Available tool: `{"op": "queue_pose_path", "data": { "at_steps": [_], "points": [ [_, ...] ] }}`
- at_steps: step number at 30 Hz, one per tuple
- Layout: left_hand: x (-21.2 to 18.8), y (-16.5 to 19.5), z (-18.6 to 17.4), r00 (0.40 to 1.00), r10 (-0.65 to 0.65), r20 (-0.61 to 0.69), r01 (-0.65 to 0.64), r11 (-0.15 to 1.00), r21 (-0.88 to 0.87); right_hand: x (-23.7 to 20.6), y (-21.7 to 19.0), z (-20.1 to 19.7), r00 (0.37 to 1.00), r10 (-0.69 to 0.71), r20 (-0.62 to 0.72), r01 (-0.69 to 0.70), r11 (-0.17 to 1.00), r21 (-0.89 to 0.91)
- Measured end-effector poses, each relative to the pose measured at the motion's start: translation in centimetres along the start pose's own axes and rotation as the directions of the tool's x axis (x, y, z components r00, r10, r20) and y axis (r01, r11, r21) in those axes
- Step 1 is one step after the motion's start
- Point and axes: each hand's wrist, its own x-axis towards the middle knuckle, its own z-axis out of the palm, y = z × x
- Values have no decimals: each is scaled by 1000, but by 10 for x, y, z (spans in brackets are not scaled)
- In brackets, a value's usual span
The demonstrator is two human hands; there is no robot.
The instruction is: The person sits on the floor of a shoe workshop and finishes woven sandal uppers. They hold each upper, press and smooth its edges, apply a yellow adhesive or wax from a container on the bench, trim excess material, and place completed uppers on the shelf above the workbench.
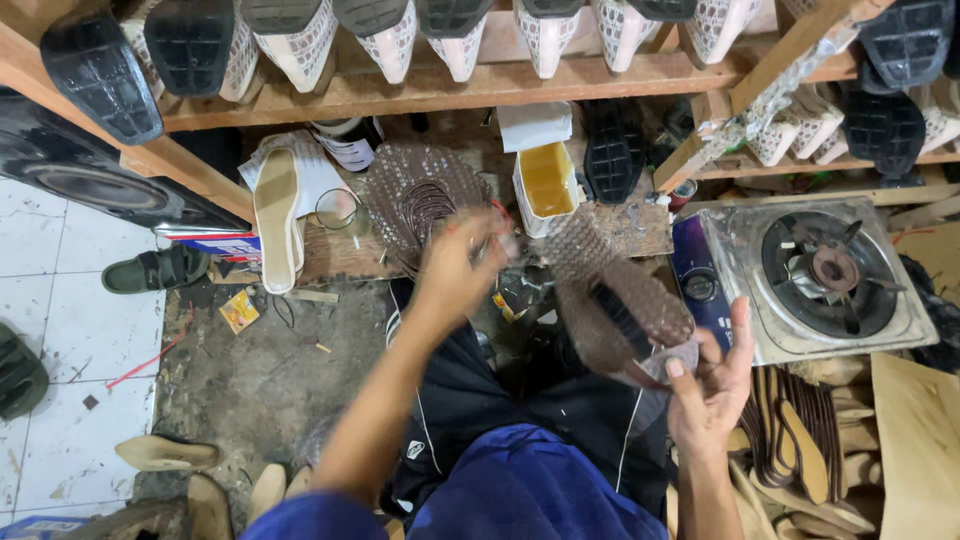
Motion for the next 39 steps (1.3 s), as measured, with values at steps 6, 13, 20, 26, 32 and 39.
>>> {"op": "queue_pose_path", "data": {
  "at_steps": [6, 13, 20, 26, 32, 39],
  "points": [
    [-100, 66, 51, 975, 124, 187, -21, 880, -474, -10, -6, 45, 975, -7, 224, 22, 998, -62],
    [-156, 32, 13, 966, -132, 221, 218, -42, -975, -7, 23, 60, 927, 321, 192, -343, 935, 95],
    [-177, 53, -9, 978, 44, 202, 206, -259, -944, -54, 32, 49, 725, 524, 447, -689, 564, 456],
    [-175, 55, -22, 981, -133, 142, 195, 644, -740, -55, 10, 48, 961, 276, 25, -263, 935, -239],
    [-155, 20, -27, 844, -524, -113, 488, 838, -245, -26, -23, 37, 998, 41, 51, -20, 929, -369],
    [-179, -34, -2, 882, -112, 458, 469, 109, -877, 41, -47, 33, 947, -70, 313, 141, 967, -210]
  ]
}}
